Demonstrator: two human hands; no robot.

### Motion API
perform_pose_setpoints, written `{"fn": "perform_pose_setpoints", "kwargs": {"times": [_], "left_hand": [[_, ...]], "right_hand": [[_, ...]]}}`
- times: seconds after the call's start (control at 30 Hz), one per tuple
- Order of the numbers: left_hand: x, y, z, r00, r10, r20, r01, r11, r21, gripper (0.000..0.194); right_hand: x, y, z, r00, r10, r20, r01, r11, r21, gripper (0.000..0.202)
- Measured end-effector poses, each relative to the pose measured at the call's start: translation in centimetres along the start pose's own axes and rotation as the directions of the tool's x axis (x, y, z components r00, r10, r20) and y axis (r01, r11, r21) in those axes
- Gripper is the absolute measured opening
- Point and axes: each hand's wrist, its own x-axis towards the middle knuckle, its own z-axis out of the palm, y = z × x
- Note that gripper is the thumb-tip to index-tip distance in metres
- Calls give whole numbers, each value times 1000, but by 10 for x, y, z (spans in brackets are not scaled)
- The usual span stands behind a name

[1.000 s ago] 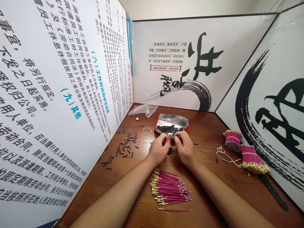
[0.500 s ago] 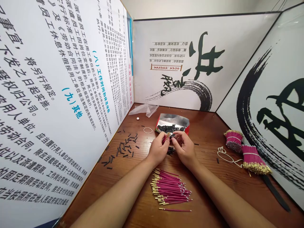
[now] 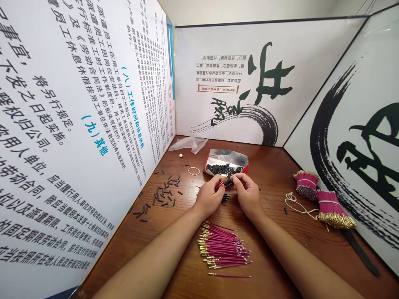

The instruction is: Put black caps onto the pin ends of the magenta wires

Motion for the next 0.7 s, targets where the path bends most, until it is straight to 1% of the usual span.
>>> {"fn": "perform_pose_setpoints", "kwargs": {"times": [0.07, 0.13, 0.2, 0.27, 0.43, 0.57, 0.63, 0.7], "left_hand": [[0, -1, 0, 1000, -2, -1, 2, 1000, -2, 11], [0, -1, 0, 1000, -3, -2, 3, 1000, -8, 10], [0, -1, 0, 1000, -9, 1, 9, 1000, -12, 8], [0, -2, 1, 1000, -15, 5, 15, 1000, -15, 8], [-1, -3, 1, 1000, -6, 2, 6, 1000, -17, 8], [0, -3, 1, 1000, -3, -15, 3, 1000, -24, 8], [0, -3, 1, 1000, -6, -18, 5, 1000, -23, 8], [0, -4, 1, 1000, -6, -22, 6, 1000, -20, 8]], "right_hand": [[0, -1, 1, 1000, -4, 30, 4, 1000, -2, 20], [0, -1, 1, 998, -34, 56, 35, 999, -21, 18], [-1, -1, 1, 997, -50, 57, 51, 999, -16, 17], [0, -1, 1, 999, -25, 28, 24, 1000, 18, 17], [2, -2, -1, 993, 69, -97, -58, 992, 115, 20], [4, 0, 0, 987, 112, -116, -90, 978, 186, 25], [4, 1, 0, 989, 97, -112, -77, 983, 169, 24], [3, 2, -1, 994, 29, -105, -20, 997, 80, 21]]}}
